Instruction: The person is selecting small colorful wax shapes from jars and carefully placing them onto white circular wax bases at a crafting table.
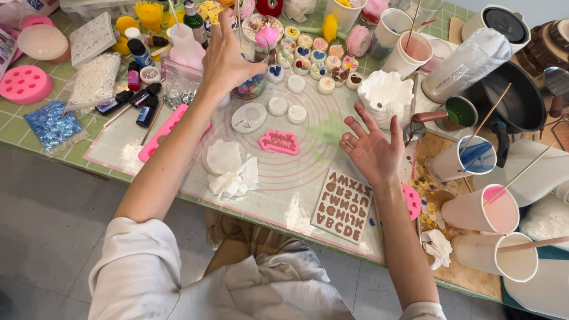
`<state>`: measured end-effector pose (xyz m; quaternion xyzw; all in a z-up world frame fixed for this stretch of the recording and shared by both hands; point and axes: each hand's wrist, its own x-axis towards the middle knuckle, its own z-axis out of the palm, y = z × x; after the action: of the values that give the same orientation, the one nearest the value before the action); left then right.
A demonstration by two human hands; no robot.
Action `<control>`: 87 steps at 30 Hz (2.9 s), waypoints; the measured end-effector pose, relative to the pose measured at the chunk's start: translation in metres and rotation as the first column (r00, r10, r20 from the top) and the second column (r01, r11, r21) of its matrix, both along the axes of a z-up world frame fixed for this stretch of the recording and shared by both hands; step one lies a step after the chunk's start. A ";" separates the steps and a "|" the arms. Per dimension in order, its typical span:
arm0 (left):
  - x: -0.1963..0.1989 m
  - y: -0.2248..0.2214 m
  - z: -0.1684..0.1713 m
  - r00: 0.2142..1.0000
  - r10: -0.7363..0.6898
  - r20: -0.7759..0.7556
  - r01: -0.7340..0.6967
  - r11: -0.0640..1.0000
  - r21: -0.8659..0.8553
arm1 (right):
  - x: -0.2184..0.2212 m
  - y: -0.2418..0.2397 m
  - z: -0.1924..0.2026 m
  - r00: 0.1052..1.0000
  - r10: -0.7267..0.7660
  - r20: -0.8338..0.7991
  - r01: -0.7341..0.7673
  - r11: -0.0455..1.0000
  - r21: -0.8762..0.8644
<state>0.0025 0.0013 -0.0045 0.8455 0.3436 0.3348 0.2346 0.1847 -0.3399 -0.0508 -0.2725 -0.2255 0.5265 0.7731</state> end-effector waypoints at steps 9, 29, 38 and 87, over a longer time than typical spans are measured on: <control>0.050 -0.062 -0.008 0.961 -0.062 -0.269 0.228 0.726 0.649 | -0.001 0.001 -0.001 1.000 0.019 -0.009 -0.018 1.000 0.018; 0.158 0.012 -0.049 0.619 0.044 -0.784 0.438 0.810 0.391 | 0.002 -0.001 0.003 0.999 0.004 -0.051 -0.001 0.998 0.066; 0.153 0.006 -0.041 0.574 0.033 -0.818 0.439 0.831 0.341 | 0.002 -0.002 0.006 0.999 -0.007 -0.050 0.010 0.997 0.074; -0.107 -0.226 -0.045 0.865 -0.317 0.389 0.436 0.859 -0.270 | -0.126 -0.043 0.020 0.027 -0.067 0.997 0.448 0.893 0.048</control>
<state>-0.1050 -0.2243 -0.0494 0.7729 0.1783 0.3524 0.4966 0.0589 -0.3830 -0.0308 -0.6967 -0.5540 0.0767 0.4493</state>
